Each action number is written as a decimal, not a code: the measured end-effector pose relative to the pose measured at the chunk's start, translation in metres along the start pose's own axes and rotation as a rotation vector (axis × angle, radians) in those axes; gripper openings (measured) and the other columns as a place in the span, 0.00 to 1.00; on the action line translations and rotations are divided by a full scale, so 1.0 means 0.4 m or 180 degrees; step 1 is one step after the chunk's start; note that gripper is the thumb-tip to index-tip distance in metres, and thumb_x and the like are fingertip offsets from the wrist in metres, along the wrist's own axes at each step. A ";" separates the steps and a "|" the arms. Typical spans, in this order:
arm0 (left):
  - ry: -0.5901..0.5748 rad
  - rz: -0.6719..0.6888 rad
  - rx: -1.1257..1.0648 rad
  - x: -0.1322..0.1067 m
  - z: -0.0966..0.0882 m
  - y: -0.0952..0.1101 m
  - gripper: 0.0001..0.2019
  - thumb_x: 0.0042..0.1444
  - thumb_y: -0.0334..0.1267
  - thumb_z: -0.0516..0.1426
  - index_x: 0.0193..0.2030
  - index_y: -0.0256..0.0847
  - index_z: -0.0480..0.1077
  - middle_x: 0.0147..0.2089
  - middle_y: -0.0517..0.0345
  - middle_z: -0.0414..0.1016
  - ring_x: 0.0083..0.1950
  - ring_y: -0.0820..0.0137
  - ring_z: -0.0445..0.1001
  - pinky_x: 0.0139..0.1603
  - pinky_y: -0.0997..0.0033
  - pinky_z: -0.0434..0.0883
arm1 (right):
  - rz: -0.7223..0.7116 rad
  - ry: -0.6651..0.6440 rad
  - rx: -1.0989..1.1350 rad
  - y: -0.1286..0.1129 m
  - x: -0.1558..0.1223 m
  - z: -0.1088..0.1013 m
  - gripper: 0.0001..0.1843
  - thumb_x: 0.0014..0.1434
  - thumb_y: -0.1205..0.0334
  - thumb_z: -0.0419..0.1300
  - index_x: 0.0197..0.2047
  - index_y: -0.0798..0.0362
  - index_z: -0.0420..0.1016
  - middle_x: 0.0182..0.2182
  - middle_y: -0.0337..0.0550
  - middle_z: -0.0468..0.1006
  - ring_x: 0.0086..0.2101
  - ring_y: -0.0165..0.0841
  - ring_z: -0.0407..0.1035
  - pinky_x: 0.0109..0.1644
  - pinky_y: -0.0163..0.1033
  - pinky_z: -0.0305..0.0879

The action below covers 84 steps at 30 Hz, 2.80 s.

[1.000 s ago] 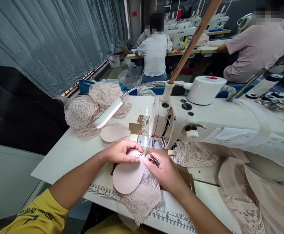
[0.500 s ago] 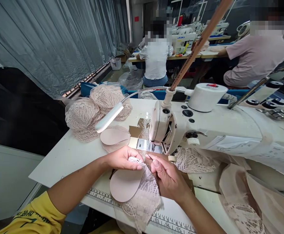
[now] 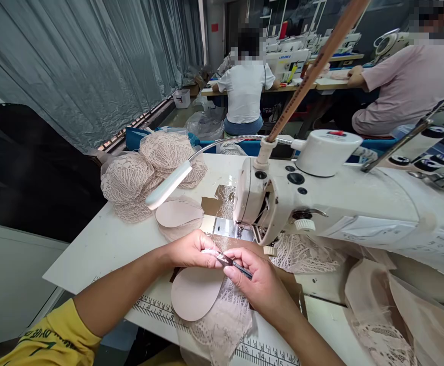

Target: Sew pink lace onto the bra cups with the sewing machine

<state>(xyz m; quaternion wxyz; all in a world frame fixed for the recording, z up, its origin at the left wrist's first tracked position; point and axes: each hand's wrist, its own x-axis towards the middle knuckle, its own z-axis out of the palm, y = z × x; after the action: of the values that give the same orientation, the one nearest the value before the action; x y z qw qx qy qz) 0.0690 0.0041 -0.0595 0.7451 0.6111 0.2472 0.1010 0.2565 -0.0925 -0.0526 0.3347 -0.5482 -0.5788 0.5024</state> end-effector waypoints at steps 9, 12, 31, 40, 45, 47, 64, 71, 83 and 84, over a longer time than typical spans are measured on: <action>-0.0156 0.0048 0.0067 -0.006 -0.004 0.002 0.14 0.49 0.46 0.65 0.32 0.34 0.77 0.25 0.62 0.68 0.27 0.78 0.60 0.29 0.77 0.59 | -0.0062 0.0069 0.0036 0.009 0.006 -0.005 0.15 0.59 0.48 0.56 0.41 0.50 0.76 0.40 0.45 0.79 0.42 0.38 0.73 0.48 0.42 0.68; -0.0122 0.0010 0.0110 -0.010 -0.013 0.002 0.18 0.48 0.47 0.65 0.41 0.35 0.77 0.30 0.58 0.72 0.29 0.76 0.64 0.31 0.77 0.61 | 0.0085 0.0065 0.0244 0.015 0.003 -0.006 0.17 0.58 0.46 0.57 0.41 0.50 0.76 0.37 0.45 0.80 0.40 0.39 0.74 0.46 0.44 0.69; 0.0034 -0.0242 0.0257 -0.008 0.000 0.009 0.19 0.44 0.50 0.66 0.29 0.32 0.74 0.20 0.66 0.59 0.21 0.81 0.53 0.20 0.79 0.49 | -0.0154 -0.0130 -0.0103 0.002 0.004 -0.003 0.12 0.60 0.52 0.56 0.42 0.48 0.75 0.38 0.41 0.78 0.40 0.36 0.72 0.45 0.40 0.66; 0.0057 -0.0087 0.0290 -0.004 -0.006 -0.011 0.20 0.46 0.50 0.65 0.32 0.31 0.74 0.23 0.63 0.63 0.23 0.80 0.55 0.22 0.79 0.53 | 0.0195 0.0185 0.0449 0.032 0.010 0.002 0.16 0.57 0.48 0.58 0.41 0.50 0.73 0.35 0.43 0.78 0.38 0.37 0.73 0.43 0.42 0.69; 0.0114 -0.0038 0.0324 0.001 -0.010 -0.023 0.18 0.47 0.48 0.65 0.35 0.32 0.75 0.25 0.61 0.66 0.25 0.79 0.59 0.25 0.79 0.57 | 0.0221 0.0012 0.0494 0.018 0.008 0.009 0.17 0.54 0.49 0.62 0.44 0.49 0.72 0.38 0.44 0.78 0.41 0.38 0.73 0.46 0.42 0.70; 0.0106 -0.0082 0.0354 -0.002 -0.014 -0.018 0.17 0.47 0.46 0.66 0.35 0.32 0.75 0.26 0.61 0.67 0.26 0.79 0.61 0.26 0.79 0.58 | 0.0286 0.0064 0.0483 0.014 0.006 0.011 0.16 0.55 0.49 0.61 0.43 0.49 0.72 0.37 0.43 0.78 0.40 0.38 0.73 0.45 0.42 0.70; -0.0052 -0.0286 0.0267 -0.005 -0.022 -0.018 0.18 0.48 0.48 0.65 0.36 0.32 0.76 0.24 0.62 0.66 0.25 0.79 0.59 0.24 0.78 0.56 | -0.0009 -0.0254 -0.0295 0.046 0.004 -0.021 0.18 0.60 0.47 0.55 0.48 0.47 0.72 0.43 0.45 0.77 0.44 0.40 0.71 0.49 0.44 0.66; -0.0065 -0.0405 0.0311 -0.006 -0.016 -0.013 0.18 0.47 0.48 0.65 0.32 0.32 0.74 0.22 0.65 0.61 0.24 0.79 0.56 0.23 0.78 0.53 | -0.0154 -0.0356 -0.0256 0.012 0.012 -0.005 0.16 0.62 0.51 0.54 0.51 0.46 0.72 0.47 0.42 0.76 0.46 0.36 0.70 0.50 0.42 0.65; -0.0118 -0.0281 0.0236 -0.006 -0.020 -0.016 0.20 0.46 0.50 0.65 0.33 0.30 0.74 0.25 0.62 0.62 0.25 0.79 0.57 0.23 0.78 0.55 | -0.0048 -0.0202 -0.0134 0.035 0.015 -0.012 0.16 0.61 0.51 0.56 0.48 0.48 0.74 0.43 0.42 0.78 0.43 0.36 0.72 0.48 0.41 0.66; -0.0104 -0.0261 0.0256 -0.006 -0.019 -0.016 0.20 0.46 0.50 0.65 0.32 0.30 0.73 0.24 0.63 0.62 0.25 0.79 0.56 0.23 0.78 0.54 | -0.0069 -0.0215 -0.0173 0.036 0.016 -0.014 0.16 0.60 0.51 0.57 0.48 0.48 0.74 0.43 0.42 0.78 0.44 0.36 0.71 0.48 0.41 0.66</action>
<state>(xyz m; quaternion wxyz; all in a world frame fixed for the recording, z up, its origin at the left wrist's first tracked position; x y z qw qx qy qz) 0.0622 0.0081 -0.0660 0.7274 0.6315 0.2637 0.0504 0.2649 -0.0867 -0.0656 0.3054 -0.5335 -0.6092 0.5010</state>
